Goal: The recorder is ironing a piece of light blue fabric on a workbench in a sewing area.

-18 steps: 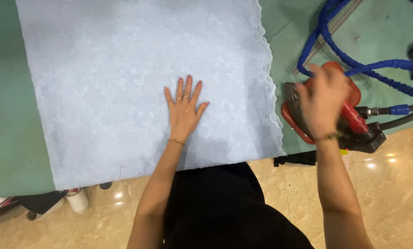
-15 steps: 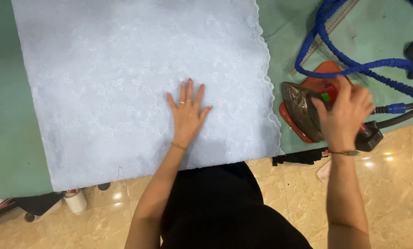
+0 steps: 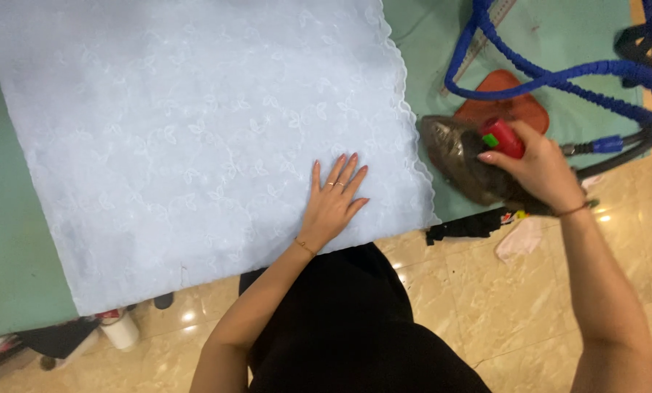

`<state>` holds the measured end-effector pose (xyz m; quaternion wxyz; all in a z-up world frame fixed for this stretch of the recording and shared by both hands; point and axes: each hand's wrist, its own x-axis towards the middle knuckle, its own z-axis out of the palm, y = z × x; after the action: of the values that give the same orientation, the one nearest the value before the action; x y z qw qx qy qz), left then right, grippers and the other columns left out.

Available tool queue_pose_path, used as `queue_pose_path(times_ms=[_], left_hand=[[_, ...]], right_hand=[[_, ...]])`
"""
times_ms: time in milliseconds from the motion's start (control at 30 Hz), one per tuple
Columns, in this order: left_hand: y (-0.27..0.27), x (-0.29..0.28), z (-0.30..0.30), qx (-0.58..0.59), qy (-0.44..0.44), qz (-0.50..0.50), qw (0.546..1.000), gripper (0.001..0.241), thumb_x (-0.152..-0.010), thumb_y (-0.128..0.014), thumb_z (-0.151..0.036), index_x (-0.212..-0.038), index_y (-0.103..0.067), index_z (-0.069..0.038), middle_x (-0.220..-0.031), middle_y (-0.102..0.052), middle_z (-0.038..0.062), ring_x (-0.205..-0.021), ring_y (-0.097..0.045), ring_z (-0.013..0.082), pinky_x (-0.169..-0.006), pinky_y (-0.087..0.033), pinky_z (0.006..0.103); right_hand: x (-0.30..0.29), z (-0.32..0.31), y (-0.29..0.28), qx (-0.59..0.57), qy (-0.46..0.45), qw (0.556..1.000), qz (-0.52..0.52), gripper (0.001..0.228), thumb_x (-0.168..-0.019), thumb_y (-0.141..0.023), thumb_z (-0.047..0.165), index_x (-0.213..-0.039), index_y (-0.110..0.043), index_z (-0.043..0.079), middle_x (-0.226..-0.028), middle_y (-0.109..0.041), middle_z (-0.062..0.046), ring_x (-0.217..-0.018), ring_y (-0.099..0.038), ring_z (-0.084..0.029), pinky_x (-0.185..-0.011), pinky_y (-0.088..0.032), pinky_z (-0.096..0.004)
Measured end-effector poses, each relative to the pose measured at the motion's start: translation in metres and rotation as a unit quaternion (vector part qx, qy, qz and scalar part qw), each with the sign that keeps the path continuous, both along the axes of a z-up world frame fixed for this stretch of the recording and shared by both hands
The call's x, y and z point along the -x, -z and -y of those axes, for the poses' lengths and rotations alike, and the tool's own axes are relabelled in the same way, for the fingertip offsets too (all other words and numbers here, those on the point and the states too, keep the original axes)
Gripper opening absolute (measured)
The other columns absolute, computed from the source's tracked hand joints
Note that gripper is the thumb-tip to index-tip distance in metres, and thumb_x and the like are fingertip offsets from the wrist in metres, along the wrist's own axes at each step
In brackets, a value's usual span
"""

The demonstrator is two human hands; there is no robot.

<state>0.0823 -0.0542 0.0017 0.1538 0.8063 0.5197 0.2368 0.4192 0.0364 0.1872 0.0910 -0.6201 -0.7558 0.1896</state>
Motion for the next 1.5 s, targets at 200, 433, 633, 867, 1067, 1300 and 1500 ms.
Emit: queue_pose_path(times_ms=[200,433,633,867,1067,1300,1500], left_hand=[[-0.01,0.046,0.033,0.01,-0.124,-0.014,0.992,0.067,-0.097,-0.06,-0.049,-0.154,-0.048,-0.015,-0.169,-0.032,0.007,-0.158,-0.024,0.0264,-0.124,-0.008,0.0696],[-0.009,0.141,0.058,0.033,-0.327,-0.073,0.942,0.074,-0.1,-0.06,-0.051,-0.161,-0.042,-0.012,-0.17,-0.027,0.013,-0.158,-0.021,0.0318,-0.12,-0.001,0.0729],[-0.011,0.192,0.071,0.012,-0.399,-0.08,0.913,0.069,-0.104,-0.06,-0.053,-0.161,-0.045,-0.018,-0.171,-0.025,0.013,-0.159,-0.016,0.0362,-0.117,0.002,0.0762],[-0.01,0.213,0.076,0.009,-0.416,-0.07,0.906,0.069,-0.102,-0.06,-0.056,-0.159,-0.049,-0.018,-0.17,-0.027,0.012,-0.159,-0.016,0.0348,-0.119,0.003,0.0741],[-0.014,0.213,0.075,0.011,-0.417,-0.047,0.908,0.067,-0.103,-0.06,-0.055,-0.157,-0.051,-0.017,-0.17,-0.029,0.011,-0.158,-0.017,0.0344,-0.12,0.002,0.0727],[-0.015,0.211,0.075,0.013,-0.413,-0.063,0.909,0.067,-0.103,-0.061,-0.052,-0.159,-0.049,-0.016,-0.171,-0.028,0.011,-0.158,-0.017,0.0349,-0.121,0.001,0.0719],[-0.013,0.214,0.075,0.025,-0.426,-0.061,0.902,0.069,-0.103,-0.061,-0.052,-0.16,-0.047,-0.016,-0.171,-0.027,0.01,-0.159,-0.016,0.0335,-0.121,0.002,0.0723]], right_hand=[[0.067,0.017,-0.012,0.025,0.011,0.999,-0.027,0.048,-0.089,-0.079,0.037,-0.12,-0.065,0.003,-0.095,-0.068,-0.023,-0.079,-0.066,-0.042,-0.072,-0.054,-0.044],[0.195,0.018,-0.016,0.006,-0.165,0.986,-0.025,0.049,-0.087,-0.075,0.042,-0.123,-0.067,0.01,-0.086,-0.071,-0.021,-0.078,-0.069,-0.043,-0.064,-0.054,-0.047],[0.267,0.004,0.0,-0.018,-0.289,0.956,0.046,0.053,-0.086,-0.072,0.053,-0.117,-0.069,0.009,-0.069,-0.068,-0.02,-0.064,-0.066,-0.043,-0.058,-0.053,-0.049],[0.301,-0.01,0.017,-0.041,-0.335,0.939,0.069,0.048,-0.093,-0.07,0.051,-0.103,-0.067,0.005,-0.055,-0.062,-0.018,-0.054,-0.066,-0.037,-0.053,-0.053,-0.044],[0.28,-0.017,0.021,-0.046,-0.316,0.943,0.098,0.048,-0.094,-0.07,0.05,-0.096,-0.065,0.003,-0.057,-0.062,-0.018,-0.055,-0.066,-0.037,-0.052,-0.053,-0.045],[0.231,-0.016,0.021,-0.056,-0.277,0.953,0.107,0.045,-0.095,-0.07,0.048,-0.09,-0.063,0.004,-0.062,-0.064,-0.02,-0.06,-0.067,-0.04,-0.055,-0.053,-0.047],[0.226,-0.012,0.023,-0.053,-0.28,0.952,0.113,0.046,-0.094,-0.07,0.049,-0.094,-0.063,0.003,-0.061,-0.063,-0.02,-0.059,-0.067,-0.039,-0.053,-0.052,-0.046]])
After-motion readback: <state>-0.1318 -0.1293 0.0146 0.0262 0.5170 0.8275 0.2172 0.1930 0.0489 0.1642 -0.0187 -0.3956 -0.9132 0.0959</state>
